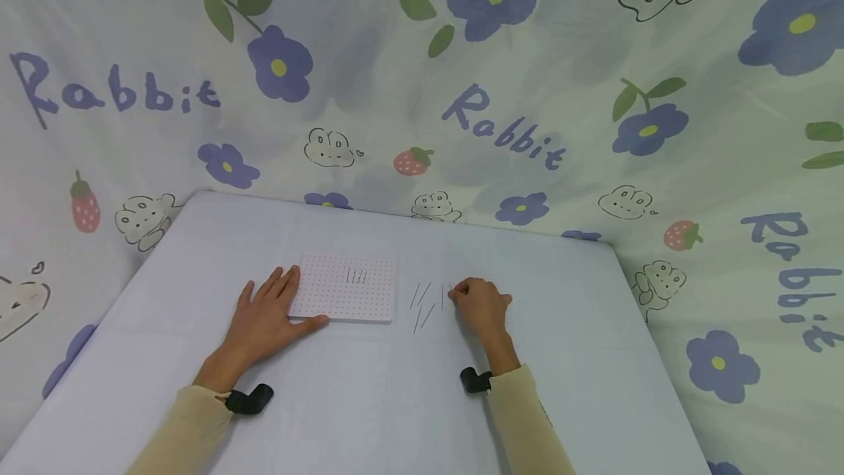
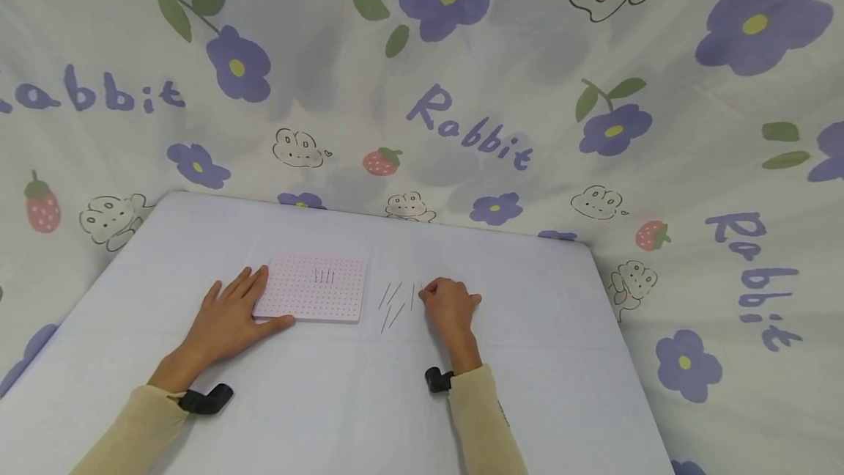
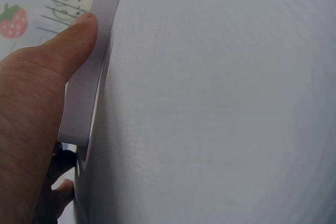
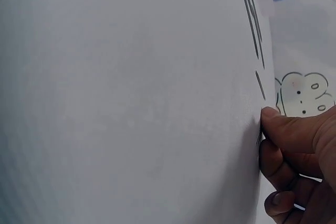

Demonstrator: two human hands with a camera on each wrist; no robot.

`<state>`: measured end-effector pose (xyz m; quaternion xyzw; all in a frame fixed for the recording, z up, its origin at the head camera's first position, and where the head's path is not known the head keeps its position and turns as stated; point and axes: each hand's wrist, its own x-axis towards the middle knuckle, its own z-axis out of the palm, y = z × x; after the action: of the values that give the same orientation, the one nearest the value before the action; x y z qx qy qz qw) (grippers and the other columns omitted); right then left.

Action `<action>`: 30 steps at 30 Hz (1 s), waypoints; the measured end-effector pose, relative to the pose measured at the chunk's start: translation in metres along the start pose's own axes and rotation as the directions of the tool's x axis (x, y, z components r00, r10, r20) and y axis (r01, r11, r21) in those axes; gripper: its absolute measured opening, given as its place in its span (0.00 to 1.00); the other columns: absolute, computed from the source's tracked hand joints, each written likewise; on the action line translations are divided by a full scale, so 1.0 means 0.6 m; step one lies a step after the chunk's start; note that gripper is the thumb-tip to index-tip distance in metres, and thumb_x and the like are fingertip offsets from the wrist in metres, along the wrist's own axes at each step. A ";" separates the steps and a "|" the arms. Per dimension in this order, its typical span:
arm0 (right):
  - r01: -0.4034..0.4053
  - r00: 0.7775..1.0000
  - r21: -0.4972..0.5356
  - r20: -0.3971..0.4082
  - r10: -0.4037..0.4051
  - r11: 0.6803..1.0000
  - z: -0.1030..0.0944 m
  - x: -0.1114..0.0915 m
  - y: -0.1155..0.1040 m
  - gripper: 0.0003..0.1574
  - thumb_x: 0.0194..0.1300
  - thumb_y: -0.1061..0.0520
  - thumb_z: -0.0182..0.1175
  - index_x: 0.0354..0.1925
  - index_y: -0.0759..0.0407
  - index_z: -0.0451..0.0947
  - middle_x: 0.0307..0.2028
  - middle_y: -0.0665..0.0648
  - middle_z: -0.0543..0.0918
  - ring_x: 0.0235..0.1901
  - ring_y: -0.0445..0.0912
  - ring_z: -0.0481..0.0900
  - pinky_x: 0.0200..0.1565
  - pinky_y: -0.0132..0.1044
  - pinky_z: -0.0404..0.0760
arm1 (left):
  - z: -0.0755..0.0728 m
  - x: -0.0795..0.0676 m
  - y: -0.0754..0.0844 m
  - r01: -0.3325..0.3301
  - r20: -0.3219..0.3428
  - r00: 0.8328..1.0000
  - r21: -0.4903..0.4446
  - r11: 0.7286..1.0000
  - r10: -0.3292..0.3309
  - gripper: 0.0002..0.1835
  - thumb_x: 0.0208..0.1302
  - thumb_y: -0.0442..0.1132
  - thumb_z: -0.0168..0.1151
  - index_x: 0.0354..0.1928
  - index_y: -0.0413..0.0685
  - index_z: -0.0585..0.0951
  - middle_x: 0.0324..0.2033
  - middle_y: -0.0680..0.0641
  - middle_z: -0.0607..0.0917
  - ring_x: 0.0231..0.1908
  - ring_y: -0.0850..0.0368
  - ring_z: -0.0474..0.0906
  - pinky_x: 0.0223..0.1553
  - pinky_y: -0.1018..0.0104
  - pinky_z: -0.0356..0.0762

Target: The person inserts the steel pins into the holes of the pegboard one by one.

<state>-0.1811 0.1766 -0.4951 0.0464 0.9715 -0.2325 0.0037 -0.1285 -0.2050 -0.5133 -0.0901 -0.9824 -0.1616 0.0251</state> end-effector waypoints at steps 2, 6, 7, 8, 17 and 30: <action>0.007 1.000 -0.001 -0.003 -0.007 1.000 0.000 -0.001 0.000 0.10 0.64 0.47 0.69 0.33 0.51 0.88 0.31 0.48 0.87 0.34 0.48 0.81 0.46 0.56 0.65 | 0.000 0.000 0.000 0.001 0.001 1.000 0.000 1.000 -0.001 0.64 0.55 0.80 0.56 0.77 0.33 0.56 0.74 0.33 0.61 0.75 0.33 0.51 0.70 0.26 0.39; 0.014 1.000 -0.008 -0.010 -0.014 1.000 0.002 0.000 -0.001 0.10 0.64 0.47 0.69 0.31 0.51 0.88 0.29 0.47 0.87 0.33 0.47 0.80 0.47 0.57 0.66 | 0.000 0.000 0.002 0.002 -0.004 1.000 -0.005 1.000 -0.002 0.63 0.55 0.79 0.57 0.76 0.33 0.57 0.74 0.33 0.61 0.75 0.33 0.51 0.70 0.27 0.39; 0.014 1.000 -0.010 -0.012 -0.014 1.000 0.003 0.000 0.000 0.10 0.64 0.47 0.69 0.31 0.50 0.88 0.28 0.47 0.86 0.32 0.47 0.80 0.47 0.57 0.65 | 0.001 0.000 0.002 0.002 -0.005 1.000 -0.004 1.000 -0.002 0.63 0.55 0.79 0.57 0.76 0.33 0.57 0.74 0.33 0.61 0.75 0.33 0.51 0.70 0.27 0.39; 0.014 1.000 -0.010 -0.014 -0.014 1.000 0.003 0.001 0.000 0.10 0.65 0.47 0.69 0.31 0.50 0.87 0.28 0.47 0.86 0.32 0.46 0.80 0.47 0.57 0.65 | 0.000 0.000 0.002 0.001 -0.004 1.000 -0.005 1.000 -0.001 0.63 0.55 0.79 0.57 0.76 0.33 0.57 0.74 0.33 0.61 0.75 0.33 0.51 0.70 0.27 0.39; 0.038 0.998 -0.024 -0.039 -0.039 0.999 0.009 -0.001 0.001 0.10 0.65 0.48 0.68 0.31 0.50 0.88 0.27 0.47 0.86 0.30 0.45 0.79 0.47 0.59 0.67 | 0.000 -0.002 0.001 0.006 -0.001 1.000 0.000 1.000 -0.006 0.64 0.55 0.80 0.56 0.77 0.33 0.56 0.75 0.33 0.61 0.75 0.33 0.51 0.70 0.27 0.38; 0.067 0.997 -0.053 -0.031 -0.069 0.996 0.008 -0.001 0.001 0.12 0.67 0.48 0.67 0.28 0.51 0.85 0.24 0.47 0.82 0.27 0.45 0.75 0.44 0.54 0.66 | 0.007 -0.001 -0.004 0.004 -0.008 1.000 -0.003 1.000 -0.004 0.65 0.55 0.80 0.55 0.77 0.34 0.56 0.75 0.33 0.61 0.75 0.33 0.51 0.70 0.27 0.39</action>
<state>-0.1803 0.1751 -0.4997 0.0170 0.9781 -0.2064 -0.0190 -0.1286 -0.2059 -0.5181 -0.0877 -0.9823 -0.1633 0.0289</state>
